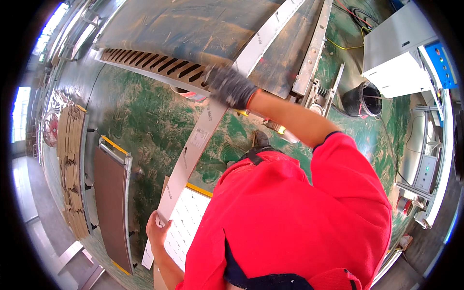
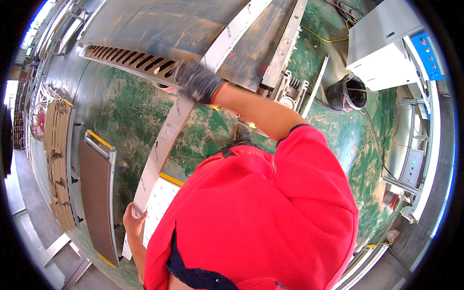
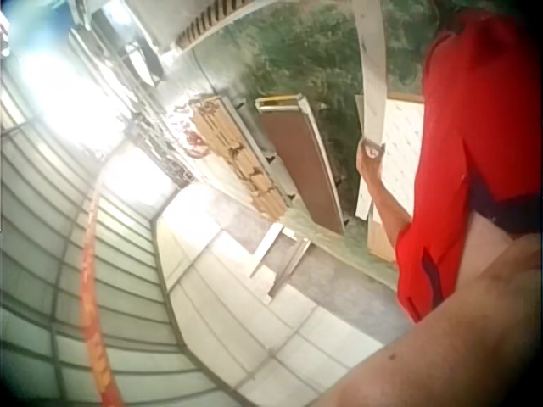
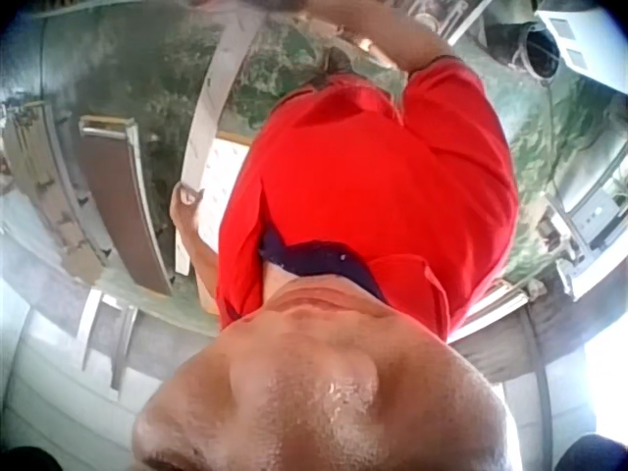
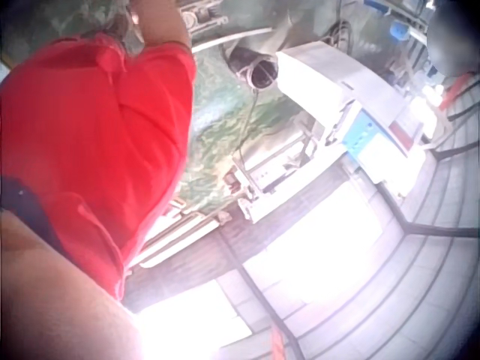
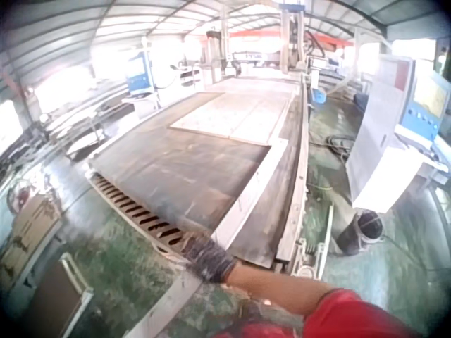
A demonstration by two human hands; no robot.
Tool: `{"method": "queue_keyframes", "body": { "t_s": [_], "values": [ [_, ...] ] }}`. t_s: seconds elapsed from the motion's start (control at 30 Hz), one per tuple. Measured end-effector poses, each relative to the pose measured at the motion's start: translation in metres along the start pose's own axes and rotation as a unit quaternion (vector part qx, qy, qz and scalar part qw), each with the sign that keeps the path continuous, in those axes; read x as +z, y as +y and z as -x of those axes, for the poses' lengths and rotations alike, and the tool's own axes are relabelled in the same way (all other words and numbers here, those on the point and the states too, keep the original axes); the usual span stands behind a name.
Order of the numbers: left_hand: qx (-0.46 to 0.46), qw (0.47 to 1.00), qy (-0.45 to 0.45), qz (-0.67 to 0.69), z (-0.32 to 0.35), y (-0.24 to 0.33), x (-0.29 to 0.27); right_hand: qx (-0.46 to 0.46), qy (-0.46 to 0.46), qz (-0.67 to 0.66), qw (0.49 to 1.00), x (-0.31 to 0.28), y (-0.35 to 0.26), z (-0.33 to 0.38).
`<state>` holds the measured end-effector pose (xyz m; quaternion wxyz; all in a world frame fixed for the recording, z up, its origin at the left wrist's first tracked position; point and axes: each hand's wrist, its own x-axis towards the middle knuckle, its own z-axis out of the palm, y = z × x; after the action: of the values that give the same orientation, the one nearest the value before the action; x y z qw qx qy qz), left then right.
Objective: The person handles large white panels in a workshop, wiping surfaces with gloved hands, moving panels between tables, and stacking them. The person also discards a thin strip into a bin and continues to wipe and reposition panels throughout the clip.
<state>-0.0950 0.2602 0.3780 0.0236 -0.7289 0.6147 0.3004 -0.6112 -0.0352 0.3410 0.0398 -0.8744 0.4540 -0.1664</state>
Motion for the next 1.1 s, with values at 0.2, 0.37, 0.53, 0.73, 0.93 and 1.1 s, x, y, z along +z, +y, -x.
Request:
{"method": "queue_keyframes", "body": {
  "t_s": [0.2,0.37,0.53,0.73,0.93,1.1],
  "values": [
    [-0.009,0.999,-0.029,-0.018,-0.007,-0.034,-0.016,0.17,0.012,0.333,0.927,-0.016,0.165,0.03],
    [-0.034,0.998,-0.037,-0.027,0.007,-0.05,-0.027,-0.037,0.062,0.186,0.98,0.001,0.073,0.011],
    [-0.051,0.997,-0.043,-0.025,0.015,-0.083,-0.023,-0.001,-0.015,0.016,1.0,0.023,-0.027,0.003],
    [-0.085,0.995,-0.05,0.011,0.036,-0.106,-0.013,0.082,-0.112,0.185,0.973,-0.011,0.107,-0.013],
    [-0.077,0.996,-0.032,0.02,0.034,-0.107,-0.013,0.179,-0.023,0.203,0.962,-0.007,0.164,0.009],
    [-0.077,0.992,-0.079,0.061,0.015,-0.097,-0.02,0.179,-0.022,0.223,0.958,-0.012,0.167,0.004]
  ]
}}
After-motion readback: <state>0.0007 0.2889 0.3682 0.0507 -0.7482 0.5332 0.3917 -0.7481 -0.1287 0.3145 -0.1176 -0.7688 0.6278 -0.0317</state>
